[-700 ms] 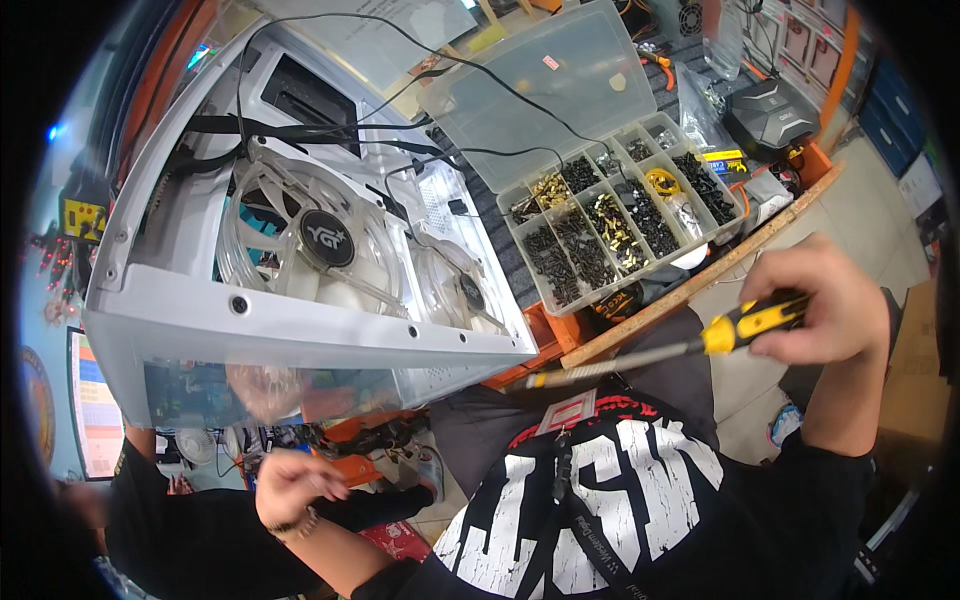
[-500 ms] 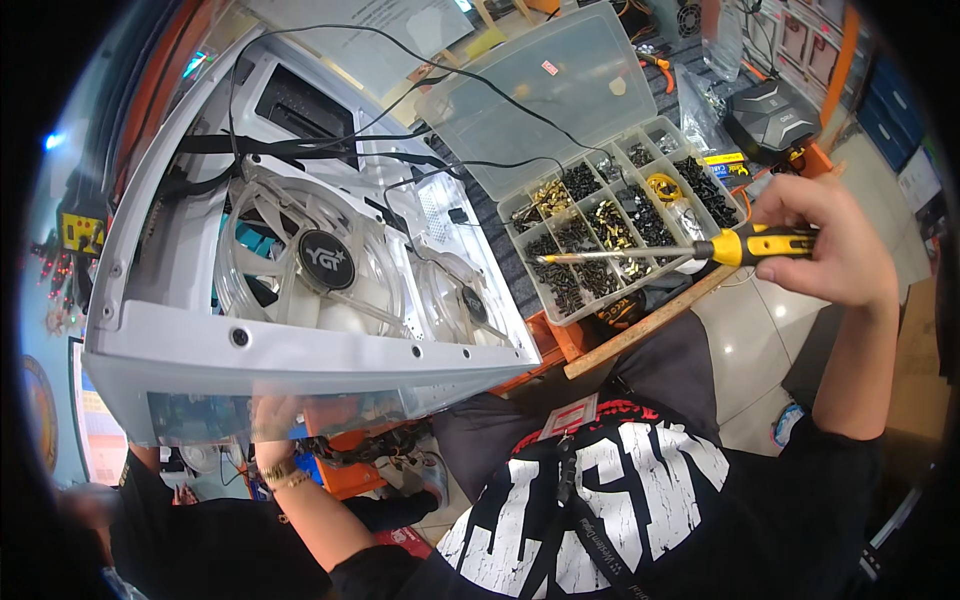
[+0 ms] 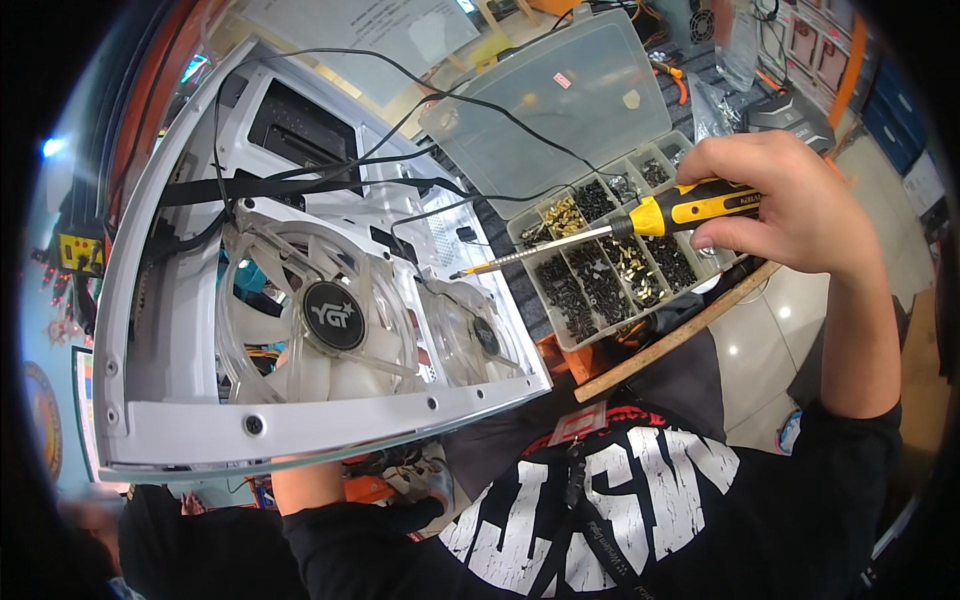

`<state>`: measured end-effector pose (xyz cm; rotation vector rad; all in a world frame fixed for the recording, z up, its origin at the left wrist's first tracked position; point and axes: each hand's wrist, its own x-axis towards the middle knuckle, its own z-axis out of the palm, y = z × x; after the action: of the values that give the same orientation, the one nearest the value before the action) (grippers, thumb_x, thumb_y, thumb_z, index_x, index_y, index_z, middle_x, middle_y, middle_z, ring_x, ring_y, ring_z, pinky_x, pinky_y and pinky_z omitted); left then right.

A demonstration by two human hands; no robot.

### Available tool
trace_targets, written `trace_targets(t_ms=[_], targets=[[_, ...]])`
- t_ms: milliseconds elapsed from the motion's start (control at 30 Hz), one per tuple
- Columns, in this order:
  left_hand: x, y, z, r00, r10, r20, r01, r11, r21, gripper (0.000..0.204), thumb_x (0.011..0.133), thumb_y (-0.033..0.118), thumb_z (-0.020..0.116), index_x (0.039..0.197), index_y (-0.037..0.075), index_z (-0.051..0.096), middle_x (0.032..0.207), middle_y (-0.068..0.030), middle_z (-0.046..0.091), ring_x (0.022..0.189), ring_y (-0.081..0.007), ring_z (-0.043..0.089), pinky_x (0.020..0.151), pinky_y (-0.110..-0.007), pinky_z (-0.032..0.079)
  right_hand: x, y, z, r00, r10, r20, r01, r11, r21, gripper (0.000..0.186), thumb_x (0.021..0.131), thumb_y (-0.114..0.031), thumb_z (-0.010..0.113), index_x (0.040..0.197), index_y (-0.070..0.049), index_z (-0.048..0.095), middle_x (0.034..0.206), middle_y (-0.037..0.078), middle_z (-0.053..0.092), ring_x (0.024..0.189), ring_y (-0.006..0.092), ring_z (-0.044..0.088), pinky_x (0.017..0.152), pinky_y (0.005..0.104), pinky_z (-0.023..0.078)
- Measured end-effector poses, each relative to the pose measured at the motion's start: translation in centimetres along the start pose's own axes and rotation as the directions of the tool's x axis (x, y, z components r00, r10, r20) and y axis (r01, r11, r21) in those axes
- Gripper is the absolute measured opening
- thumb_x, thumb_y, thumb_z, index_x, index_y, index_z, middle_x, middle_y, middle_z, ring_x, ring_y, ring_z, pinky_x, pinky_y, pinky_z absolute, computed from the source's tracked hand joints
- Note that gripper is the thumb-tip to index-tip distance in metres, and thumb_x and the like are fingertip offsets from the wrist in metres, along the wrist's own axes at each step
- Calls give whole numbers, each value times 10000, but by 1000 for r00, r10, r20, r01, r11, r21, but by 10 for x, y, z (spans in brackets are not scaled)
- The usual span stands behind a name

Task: The person uses a screwdriver to remove a screw from a fan inside a computer case, places the screwdriver and a small part into a container of screws, then picks up and handles another fan and some cables inside the case.

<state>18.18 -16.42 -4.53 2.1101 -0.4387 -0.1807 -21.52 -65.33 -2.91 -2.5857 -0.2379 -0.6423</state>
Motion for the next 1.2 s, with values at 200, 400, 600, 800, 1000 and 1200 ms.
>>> trace_targets(t_ms=[200, 400, 600, 800, 1000, 1200], targets=[[1, 4, 2, 1000, -7, -22, 7, 1000, 12, 337, 1049, 282, 688, 1083, -53, 703, 910, -143, 736, 758, -214, 715, 596, -323, 541, 14, 8, 5, 999, -34, 2, 34, 999, -8, 408, 815, -192, 927, 1075, -42, 652, 907, 126, 716, 844, 388, 707, 731, 436, 540], [2, 3, 5, 1000, -11, -23, 11, 1000, 10, 339, 1050, 282, 689, 1094, -53, 701, 919, -144, 737, 769, -215, 716, 609, -327, 543, 21, 8, 8, 998, -60, -21, 61, 998, 11, 398, 811, -185, 929, 1052, -38, 648, 891, 134, 713, 835, 383, 708, 727, 435, 543], [-2, 5, 4, 1000, -11, -27, 11, 1000, 10, 340, 1050, 283, 689, 1104, -53, 699, 928, -144, 738, 780, -216, 717, 621, -331, 544, 30, 20, 8, 986, -157, -60, 156, 987, -27, 376, 811, -177, 933, 1051, -34, 681, 888, 139, 717, 832, 378, 714, 732, 436, 550], [-3, 6, 2, 999, -13, -37, 13, 1000, 10, 342, 1051, 283, 690, 1114, -54, 697, 936, -144, 739, 791, -218, 717, 633, -334, 546, 37, 19, 7, 980, -176, -88, 172, 984, -55, 369, 801, -167, 940, 1047, -37, 697, 885, 128, 722, 822, 364, 715, 736, 443, 553], [-6, 6, 1, 999, -13, -41, 14, 1000, 11, 345, 1052, 283, 691, 1124, -54, 695, 945, -144, 740, 802, -219, 718, 645, -338, 548, 38, 18, 7, 978, -188, -88, 184, 981, -55, 358, 792, -151, 941, 1023, -31, 696, 881, 123, 718, 822, 356, 711, 737, 438, 555], [-11, 7, 1, 999, -15, -46, 16, 1000, 9, 347, 1053, 283, 691, 1135, -54, 694, 953, -145, 741, 813, -220, 719, 657, -342, 550, 39, 19, 8, 978, -186, -96, 182, 982, -51, 358, 783, -144, 945, 1014, -31, 697, 880, 120, 721, 825, 353, 712, 739, 434, 558]])
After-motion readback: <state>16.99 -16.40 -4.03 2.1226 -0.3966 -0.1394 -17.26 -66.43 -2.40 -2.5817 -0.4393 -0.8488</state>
